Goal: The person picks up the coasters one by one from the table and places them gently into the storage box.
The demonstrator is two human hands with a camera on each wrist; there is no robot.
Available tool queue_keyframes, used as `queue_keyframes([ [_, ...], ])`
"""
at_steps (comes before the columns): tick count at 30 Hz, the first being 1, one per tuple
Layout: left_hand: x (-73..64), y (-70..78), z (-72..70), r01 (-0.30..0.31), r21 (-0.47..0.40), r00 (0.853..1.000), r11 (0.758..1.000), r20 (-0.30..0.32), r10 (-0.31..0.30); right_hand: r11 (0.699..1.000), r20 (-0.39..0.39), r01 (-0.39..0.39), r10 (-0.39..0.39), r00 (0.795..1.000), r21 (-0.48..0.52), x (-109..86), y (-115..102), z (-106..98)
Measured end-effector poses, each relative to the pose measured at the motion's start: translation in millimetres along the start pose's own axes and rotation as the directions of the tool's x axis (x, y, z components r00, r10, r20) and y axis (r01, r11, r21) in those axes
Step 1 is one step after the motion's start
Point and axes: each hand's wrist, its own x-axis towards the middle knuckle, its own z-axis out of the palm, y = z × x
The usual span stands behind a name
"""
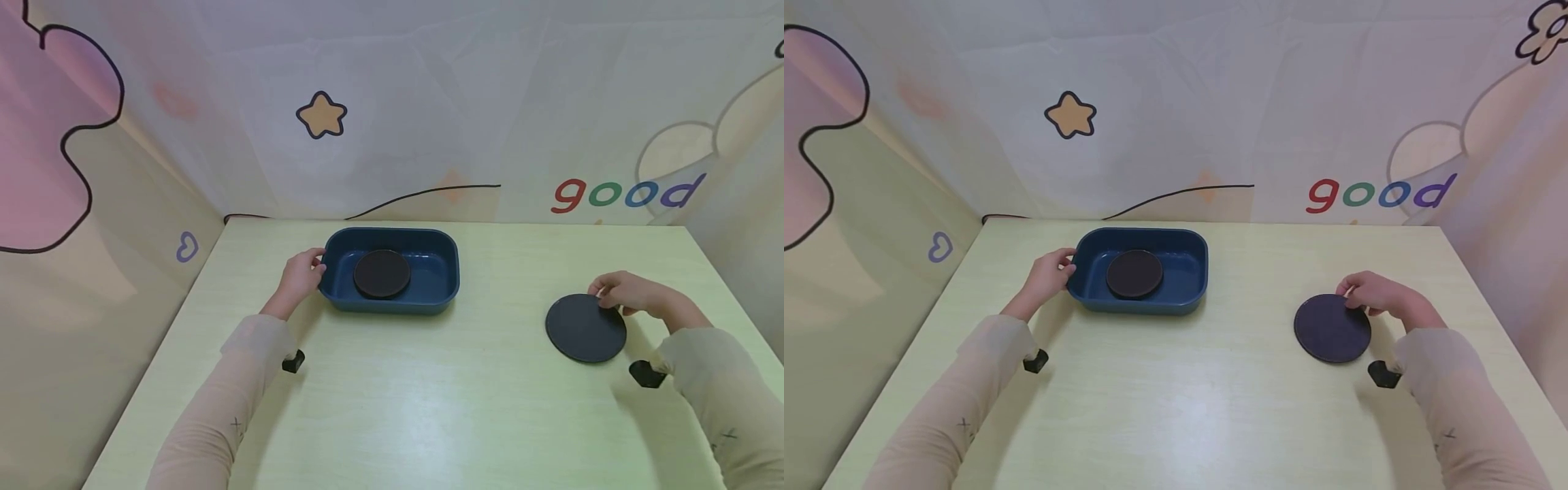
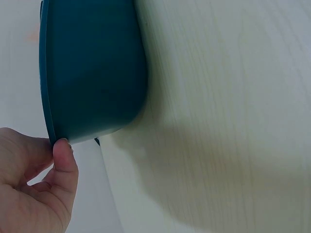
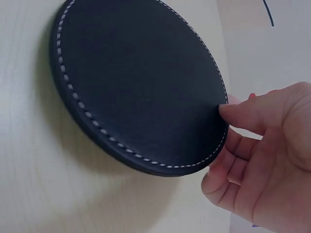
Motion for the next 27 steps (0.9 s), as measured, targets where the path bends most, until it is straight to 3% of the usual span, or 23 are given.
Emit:
queue_keyframes([
  [12, -1.0, 2.4, -1.3, 0.003, -0.004, 1.0, 1.0, 0.001, -0.003, 0.978, 0.087, 0.003, -0.022, 0.996, 0.208, -5.8, -17.1, -5.8],
  [20, 0.2, 2.7, -1.4, 0.005, -0.006, 1.0, 1.0, 0.006, -0.005, 0.946, 0.076, 0.091, -0.12, 0.99, 0.311, -3.4, -30.0, -3.1],
  [27, 0.1, 0.7, -0.3, 0.001, -0.002, 1.0, 1.0, -0.002, -0.001, 0.908, 0.002, 0.162, -0.176, 0.984, 0.387, 0.1, -50.6, 5.4],
])
